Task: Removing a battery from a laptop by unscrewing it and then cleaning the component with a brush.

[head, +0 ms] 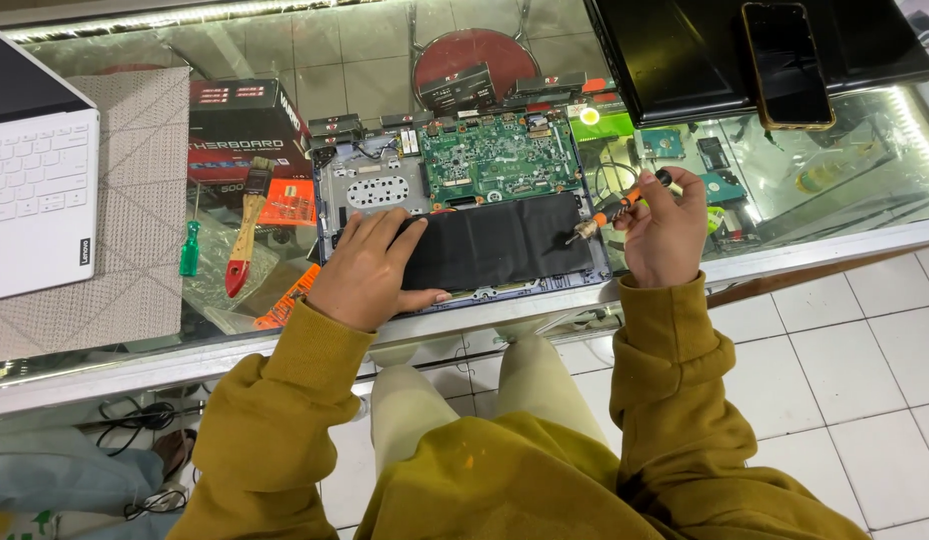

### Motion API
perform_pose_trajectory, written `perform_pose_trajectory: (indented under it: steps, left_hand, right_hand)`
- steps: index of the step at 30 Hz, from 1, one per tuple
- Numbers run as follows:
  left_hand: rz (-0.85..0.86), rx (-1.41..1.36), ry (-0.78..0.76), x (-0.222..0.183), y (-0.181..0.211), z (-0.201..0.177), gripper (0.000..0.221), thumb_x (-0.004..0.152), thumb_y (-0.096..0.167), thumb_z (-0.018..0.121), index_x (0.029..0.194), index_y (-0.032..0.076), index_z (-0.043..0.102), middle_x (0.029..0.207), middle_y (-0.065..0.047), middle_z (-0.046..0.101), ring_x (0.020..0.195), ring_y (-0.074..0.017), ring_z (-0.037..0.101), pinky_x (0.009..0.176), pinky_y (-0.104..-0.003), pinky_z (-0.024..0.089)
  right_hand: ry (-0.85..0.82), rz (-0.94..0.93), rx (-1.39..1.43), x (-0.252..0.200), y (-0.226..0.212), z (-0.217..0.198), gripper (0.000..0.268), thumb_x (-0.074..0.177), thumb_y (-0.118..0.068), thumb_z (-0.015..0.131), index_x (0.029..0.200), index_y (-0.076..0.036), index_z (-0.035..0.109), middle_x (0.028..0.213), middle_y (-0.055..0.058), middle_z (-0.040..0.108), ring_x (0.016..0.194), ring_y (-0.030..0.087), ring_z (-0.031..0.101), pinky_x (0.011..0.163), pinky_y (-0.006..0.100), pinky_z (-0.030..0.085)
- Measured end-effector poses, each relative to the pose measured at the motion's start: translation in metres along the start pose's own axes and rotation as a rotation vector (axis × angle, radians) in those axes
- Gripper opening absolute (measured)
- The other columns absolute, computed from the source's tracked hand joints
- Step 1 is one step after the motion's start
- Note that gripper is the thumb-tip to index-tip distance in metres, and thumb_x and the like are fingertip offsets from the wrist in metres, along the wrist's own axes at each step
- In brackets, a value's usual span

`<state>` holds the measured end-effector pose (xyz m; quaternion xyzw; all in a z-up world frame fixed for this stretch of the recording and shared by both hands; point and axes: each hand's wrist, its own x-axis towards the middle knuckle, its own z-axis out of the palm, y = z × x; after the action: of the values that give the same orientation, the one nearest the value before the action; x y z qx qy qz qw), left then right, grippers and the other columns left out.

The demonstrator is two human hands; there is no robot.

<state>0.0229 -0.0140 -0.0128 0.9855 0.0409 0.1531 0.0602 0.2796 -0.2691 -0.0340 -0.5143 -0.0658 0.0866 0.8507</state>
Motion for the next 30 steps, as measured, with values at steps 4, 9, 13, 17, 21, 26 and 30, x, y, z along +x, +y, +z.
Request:
perform_pose_trajectory:
  steps: [4, 9, 13, 17, 21, 26, 30]
  left_hand:
    - [0.014, -0.05, 0.056, 0.001, -0.007, 0.003, 0.089, 0.075, 0.063, 0.082, 0.14, 0.005, 0.061, 0.13, -0.019, 0.061, 0.132, -0.0371, 0.056, 0.112, -0.059, 0.04]
    - [0.033, -0.094, 0.127, 0.0, -0.009, 0.003, 0.09, 0.073, 0.06, 0.086, 0.139, 0.004, 0.063, 0.129, -0.02, 0.061, 0.13, -0.0365, 0.056, 0.114, -0.054, 0.041]
    - [0.044, -0.118, 0.15, -0.001, -0.009, -0.01, 0.088, 0.072, 0.057, 0.088, 0.137, 0.003, 0.064, 0.127, -0.02, 0.063, 0.127, -0.0365, 0.058, 0.113, -0.052, 0.042]
    - [0.007, -0.242, 0.187, -0.003, -0.015, -0.027, 0.086, 0.072, 0.05, 0.091, 0.135, -0.001, 0.065, 0.124, -0.023, 0.064, 0.125, -0.0384, 0.06, 0.109, -0.05, 0.046]
    - [-0.087, -0.529, 0.214, -0.004, -0.016, -0.054, 0.077, 0.073, 0.035, 0.094, 0.134, -0.002, 0.066, 0.123, -0.026, 0.066, 0.124, -0.0431, 0.061, 0.106, -0.053, 0.048]
    - [-0.124, -0.734, 0.29, -0.006, -0.031, -0.048, 0.066, 0.076, 0.035, 0.091, 0.13, 0.005, 0.07, 0.126, -0.02, 0.068, 0.126, -0.0351, 0.062, 0.106, -0.045, 0.051]
    - [-0.16, -0.906, 0.308, -0.006, -0.029, -0.05, 0.062, 0.078, 0.034, 0.088, 0.128, 0.003, 0.07, 0.126, -0.023, 0.068, 0.127, -0.0363, 0.061, 0.107, -0.045, 0.05]
  right_hand:
    - [0.027, 0.027, 0.041, -0.003, -0.006, 0.002, 0.032, 0.102, -0.011, 0.069, 0.121, -0.008, 0.043, 0.085, 0.009, 0.057, 0.06, 0.019, 0.066, 0.046, 0.026, 0.059]
    - [0.1, 0.053, 0.106, -0.003, -0.009, 0.002, 0.03, 0.102, -0.014, 0.069, 0.118, -0.011, 0.045, 0.084, 0.009, 0.06, 0.065, 0.019, 0.066, 0.05, 0.024, 0.057]
    - [0.136, 0.039, 0.174, -0.003, -0.009, -0.001, 0.029, 0.101, -0.015, 0.07, 0.116, -0.011, 0.045, 0.085, 0.009, 0.06, 0.067, 0.019, 0.067, 0.052, 0.024, 0.059]
    - [0.164, 0.019, 0.234, 0.0, -0.008, -0.004, 0.03, 0.1, -0.016, 0.072, 0.115, -0.011, 0.046, 0.086, 0.01, 0.059, 0.069, 0.02, 0.068, 0.055, 0.025, 0.062]
    - [0.143, -0.012, 0.186, -0.008, -0.015, 0.005, 0.037, 0.099, -0.014, 0.073, 0.12, -0.011, 0.043, 0.09, 0.01, 0.057, 0.067, 0.022, 0.068, 0.059, 0.027, 0.067]
    - [0.099, -0.087, 0.079, 0.006, -0.005, -0.012, 0.038, 0.102, -0.013, 0.072, 0.123, -0.012, 0.041, 0.092, 0.009, 0.05, 0.069, 0.027, 0.073, 0.065, 0.034, 0.074]
    - [0.124, -0.119, 0.085, 0.011, -0.003, -0.021, 0.031, 0.103, -0.006, 0.065, 0.125, -0.012, 0.043, 0.095, 0.01, 0.049, 0.076, 0.031, 0.077, 0.076, 0.038, 0.077]
